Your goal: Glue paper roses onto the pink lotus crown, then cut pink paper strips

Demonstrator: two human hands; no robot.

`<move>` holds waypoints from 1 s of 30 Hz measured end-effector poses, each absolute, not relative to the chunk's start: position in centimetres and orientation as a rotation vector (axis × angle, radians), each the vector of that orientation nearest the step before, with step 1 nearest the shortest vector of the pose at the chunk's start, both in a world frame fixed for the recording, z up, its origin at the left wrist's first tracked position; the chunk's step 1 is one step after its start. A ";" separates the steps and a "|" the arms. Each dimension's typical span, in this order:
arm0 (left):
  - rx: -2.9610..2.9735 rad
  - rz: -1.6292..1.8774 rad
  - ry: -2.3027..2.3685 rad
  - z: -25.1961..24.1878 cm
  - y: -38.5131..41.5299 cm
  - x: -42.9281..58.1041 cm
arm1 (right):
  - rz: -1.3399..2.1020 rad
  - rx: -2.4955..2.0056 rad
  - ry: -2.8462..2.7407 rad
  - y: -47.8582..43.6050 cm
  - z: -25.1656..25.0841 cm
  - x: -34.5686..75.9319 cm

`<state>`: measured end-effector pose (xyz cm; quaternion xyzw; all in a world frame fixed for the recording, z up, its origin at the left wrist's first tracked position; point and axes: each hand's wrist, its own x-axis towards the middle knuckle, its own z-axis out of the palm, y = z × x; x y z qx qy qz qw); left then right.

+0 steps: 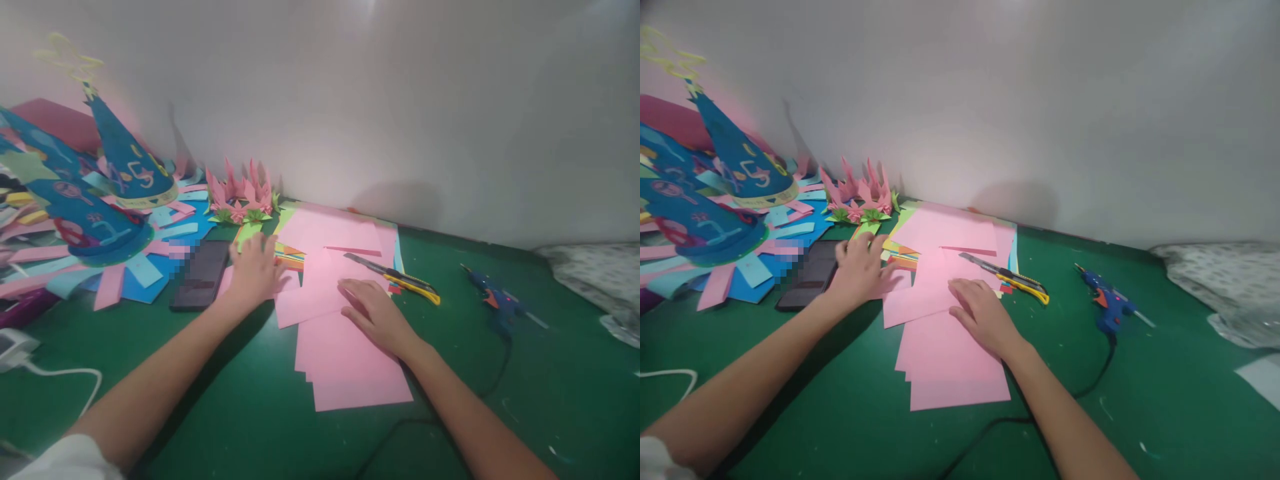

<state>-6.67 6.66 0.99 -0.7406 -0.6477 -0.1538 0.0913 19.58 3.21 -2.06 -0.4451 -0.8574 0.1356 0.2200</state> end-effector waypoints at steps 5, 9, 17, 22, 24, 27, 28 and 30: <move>-1.863 0.001 -2.181 1.9 7.6 -10.3 | 0.356 -1.209 -2.404 3.3 -2.0 19.6; -1.864 0.086 -2.236 1.8 8.0 -11.4 | 0.348 -1.208 -2.407 3.2 -2.0 19.5; -2.352 -0.409 -1.872 1.5 6.9 -7.4 | 0.374 -1.212 -2.368 3.2 -2.1 19.5; -2.720 -0.481 -1.709 -0.6 5.6 -4.1 | 0.441 -1.226 -2.320 3.3 -2.2 19.8; -2.739 -0.498 -1.705 -1.2 5.3 -3.6 | 0.483 -1.227 -2.308 3.3 -2.2 19.9; -2.772 -0.534 -1.695 -1.5 5.0 -3.5 | 0.533 -1.205 -2.293 3.3 -2.2 20.0; -2.786 -0.549 -1.690 -1.6 5.0 -3.4 | 0.545 -1.194 -2.286 3.3 -2.2 20.1; -2.815 -0.594 -1.683 -1.6 5.0 -3.4 | 0.578 -1.177 -2.262 3.4 -2.3 20.1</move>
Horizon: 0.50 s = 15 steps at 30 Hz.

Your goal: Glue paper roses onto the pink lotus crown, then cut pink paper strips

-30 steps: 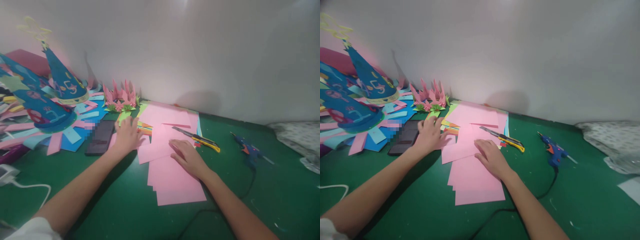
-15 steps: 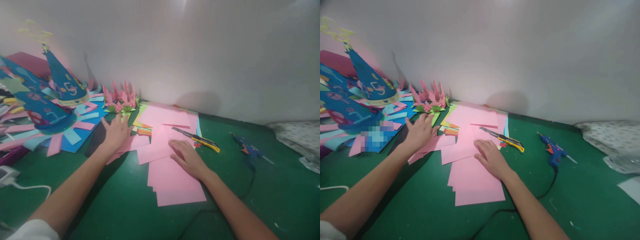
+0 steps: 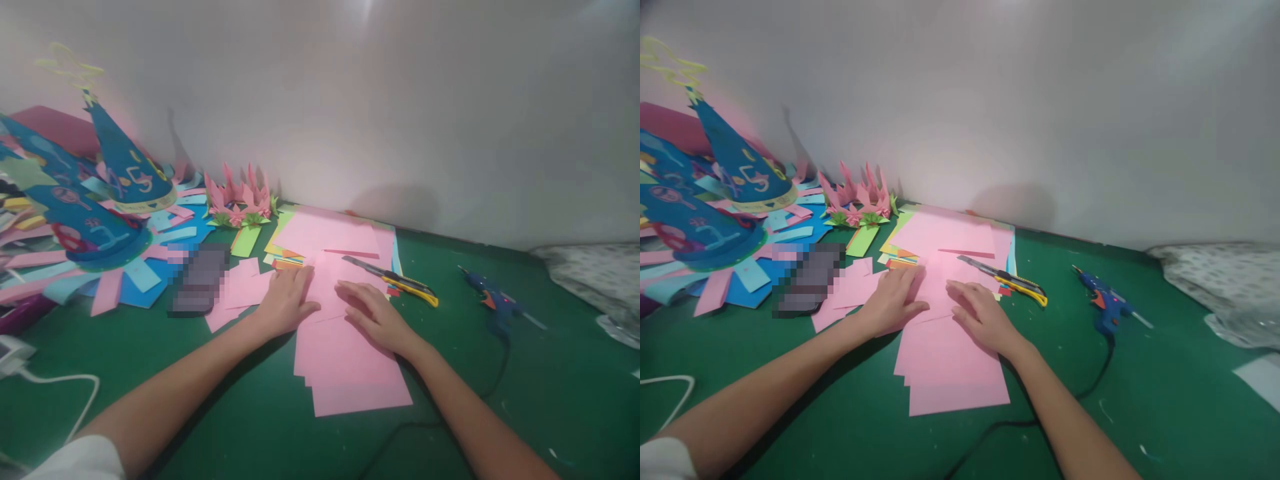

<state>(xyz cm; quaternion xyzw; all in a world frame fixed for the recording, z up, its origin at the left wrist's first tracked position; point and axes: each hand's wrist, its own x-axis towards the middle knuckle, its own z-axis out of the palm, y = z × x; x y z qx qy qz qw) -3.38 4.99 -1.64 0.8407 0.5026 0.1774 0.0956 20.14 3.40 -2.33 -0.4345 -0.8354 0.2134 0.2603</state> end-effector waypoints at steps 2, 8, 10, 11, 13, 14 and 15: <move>2.445 0.569 1.462 -1.6 5.1 -3.3 | 0.642 -1.173 -2.219 3.4 -2.4 20.2; 2.264 0.733 1.382 -1.3 5.3 -3.5 | 0.933 -1.209 -1.967 4.1 -2.5 20.2; 2.252 0.777 1.338 -1.3 5.3 -3.7 | 1.019 -1.214 -1.866 4.7 -2.5 19.8; 2.258 0.796 1.313 -1.4 5.4 -3.7 | 1.063 -1.215 -1.810 5.1 -2.4 19.5; 2.285 0.825 1.278 -1.6 5.4 -3.8 | 1.151 -1.229 -1.693 5.7 -2.4 18.6; 2.304 0.841 1.268 -1.7 5.4 -3.8 | 1.176 -1.238 -1.643 6.0 -2.3 18.2; 2.324 0.859 1.262 -1.8 5.4 -3.9 | 1.188 -1.246 -1.606 6.3 -2.2 17.8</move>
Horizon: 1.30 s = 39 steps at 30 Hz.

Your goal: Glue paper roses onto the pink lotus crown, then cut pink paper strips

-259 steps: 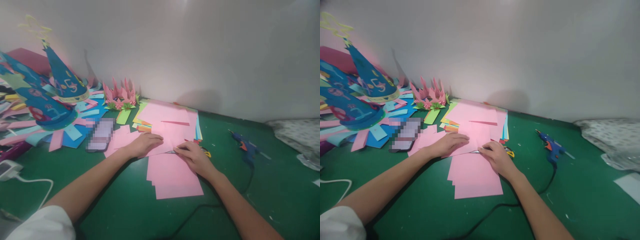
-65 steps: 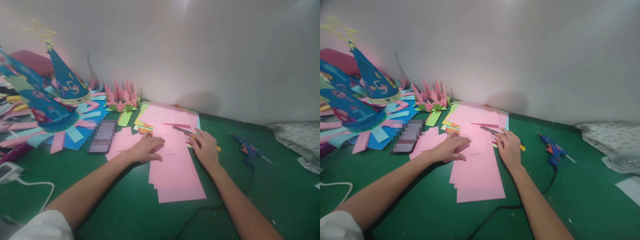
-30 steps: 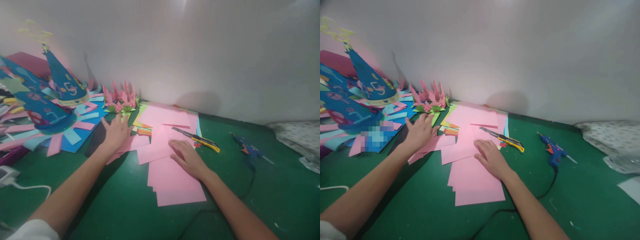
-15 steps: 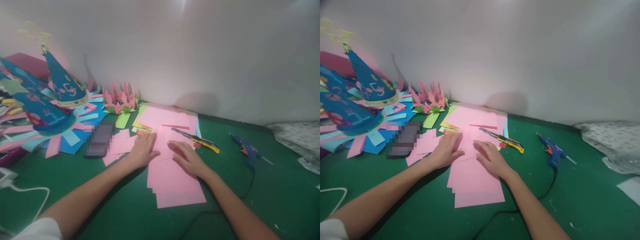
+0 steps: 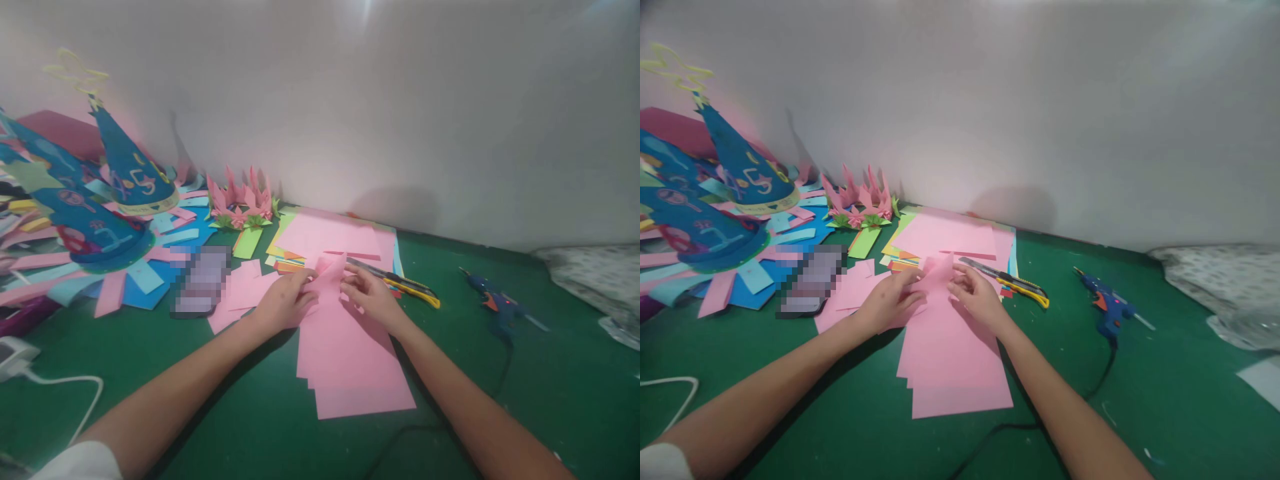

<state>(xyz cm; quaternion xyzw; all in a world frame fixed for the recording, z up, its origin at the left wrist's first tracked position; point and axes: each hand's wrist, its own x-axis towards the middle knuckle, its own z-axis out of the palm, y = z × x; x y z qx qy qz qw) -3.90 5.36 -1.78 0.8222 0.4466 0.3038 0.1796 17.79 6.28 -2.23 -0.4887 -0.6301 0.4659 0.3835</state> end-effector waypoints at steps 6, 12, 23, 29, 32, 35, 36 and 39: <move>2.349 0.946 1.350 -1.5 6.1 -5.1 | 1.116 -1.278 -1.365 6.9 -1.4 18.0; 2.349 0.562 1.608 0.6 7.2 -7.4 | 0.911 -1.248 -1.039 7.8 -0.9 20.6; 2.533 0.062 1.862 2.1 6.4 -7.9 | 0.714 -1.343 -1.529 7.1 -1.6 20.1; 2.672 0.514 1.513 0.7 6.0 -5.8 | 0.157 -1.226 -2.312 6.6 -1.7 19.4; 2.646 0.592 1.382 -0.1 5.4 -4.4 | 0.113 -1.265 -2.348 6.7 -1.9 19.4; 2.603 0.583 1.309 -0.8 5.0 -3.5 | 0.158 -1.293 -2.341 6.7 -2.0 19.4; 2.583 0.565 1.301 -1.0 4.9 -3.4 | 0.175 -1.294 -2.333 6.6 -2.0 19.3; 2.502 0.566 1.304 -1.5 4.8 -3.2 | 0.233 -1.270 -2.285 6.4 -2.1 19.1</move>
